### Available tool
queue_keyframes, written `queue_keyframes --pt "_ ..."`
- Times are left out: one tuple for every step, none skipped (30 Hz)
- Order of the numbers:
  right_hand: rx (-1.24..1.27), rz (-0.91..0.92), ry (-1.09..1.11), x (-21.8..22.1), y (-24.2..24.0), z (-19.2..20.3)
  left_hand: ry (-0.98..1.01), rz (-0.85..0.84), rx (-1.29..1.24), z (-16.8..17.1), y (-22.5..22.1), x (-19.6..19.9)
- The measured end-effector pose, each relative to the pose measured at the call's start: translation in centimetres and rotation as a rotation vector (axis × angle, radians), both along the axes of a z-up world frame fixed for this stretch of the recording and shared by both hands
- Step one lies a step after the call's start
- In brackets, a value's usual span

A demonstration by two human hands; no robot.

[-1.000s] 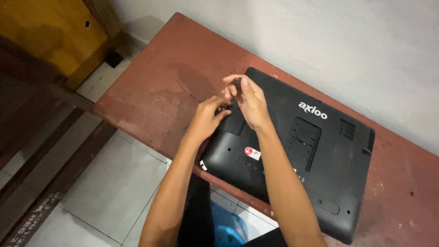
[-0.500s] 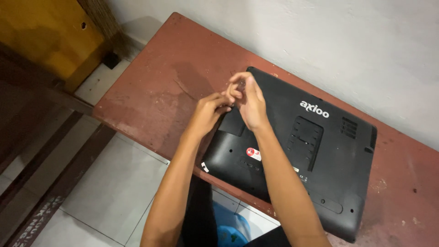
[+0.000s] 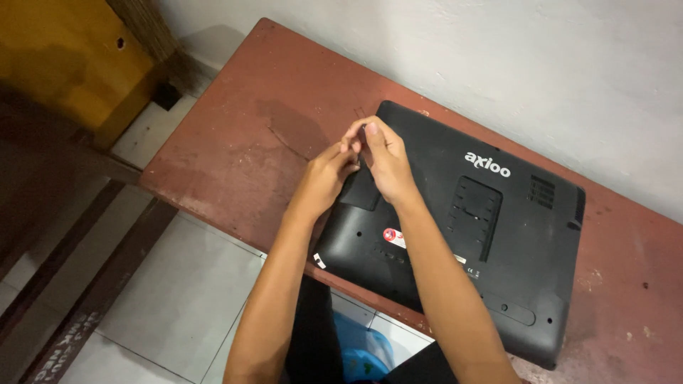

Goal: Disassembling a computer monitor by removing screws and prying off the outer casing

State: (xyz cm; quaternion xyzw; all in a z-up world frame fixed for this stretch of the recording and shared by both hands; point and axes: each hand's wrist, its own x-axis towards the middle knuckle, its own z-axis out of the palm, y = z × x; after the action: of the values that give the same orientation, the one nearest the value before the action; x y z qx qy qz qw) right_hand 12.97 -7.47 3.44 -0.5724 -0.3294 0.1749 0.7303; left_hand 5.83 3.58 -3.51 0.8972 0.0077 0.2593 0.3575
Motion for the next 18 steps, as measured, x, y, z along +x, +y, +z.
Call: queue_keyframes --pt "0.0 -0.002 -0.001 0.4 0.0 -0.3 -0.001 -0.002 0.0 1.3 -0.2 -0.3" --pt "0.023 0.001 0.01 0.8 -0.1 -0.7 -0.015 0.004 0.015 2.5 -0.5 -0.6" --pt "0.045 0.003 0.021 1.1 -0.2 -1.1 -0.03 0.011 0.03 3.7 -0.8 -1.0" --pt "0.044 0.003 0.023 1.7 -0.1 -1.8 -0.028 0.01 0.029 2.9 -0.7 -0.8" --pt "0.142 0.026 0.015 2.2 -0.1 -2.6 -0.005 0.017 0.04 2.1 -0.7 -0.6" --pt "0.241 0.047 0.005 2.9 -0.1 -3.2 0.016 0.022 0.052 1.3 -0.6 -0.3" --pt "0.241 0.044 0.005 2.4 -0.3 -2.4 0.017 0.019 0.051 0.5 -0.5 -0.2" --pt "0.287 0.039 -0.001 2.0 -0.5 -1.5 0.026 0.026 0.009 -0.1 -0.4 -0.2" --pt "0.334 0.035 -0.007 1.6 -0.7 -0.5 0.034 0.034 -0.034 -0.8 -0.3 0.0" --pt "0.338 0.02 -0.009 1.4 -1.0 0.2 0.035 0.019 -0.029 -0.5 -0.3 -0.2" --pt "0.38 -0.001 -0.005 1.2 -1.5 1.0 -0.016 0.048 -0.098 -0.1 -0.4 -0.4" --pt "0.427 -0.037 -0.001 0.9 -2.0 1.7 -0.06 0.064 -0.163 0.2 -0.5 -0.5" --pt "0.437 -0.067 -0.002 0.7 -3.2 2.7 -0.053 0.035 -0.154 -0.2 0.0 -0.7" --pt "0.506 -0.086 0.022 0.6 -4.8 3.6 -0.08 0.067 -0.16 -0.6 0.1 -0.5" --pt "0.577 -0.104 0.043 0.5 -6.5 4.5 -0.108 0.099 -0.167 -1.1 0.2 -0.2" --pt "0.586 -0.146 0.034 0.3 -9.5 5.4 -0.101 0.056 -0.16 -1.7 0.7 -0.2" --pt "0.581 -0.219 0.074 0.0 -12.6 6.3 -0.133 0.092 -0.102 -2.3 1.2 -0.1" --pt "0.571 -0.299 0.124 -0.6 -16.1 7.2 -0.154 0.122 -0.049 -3.0 1.3 0.1"
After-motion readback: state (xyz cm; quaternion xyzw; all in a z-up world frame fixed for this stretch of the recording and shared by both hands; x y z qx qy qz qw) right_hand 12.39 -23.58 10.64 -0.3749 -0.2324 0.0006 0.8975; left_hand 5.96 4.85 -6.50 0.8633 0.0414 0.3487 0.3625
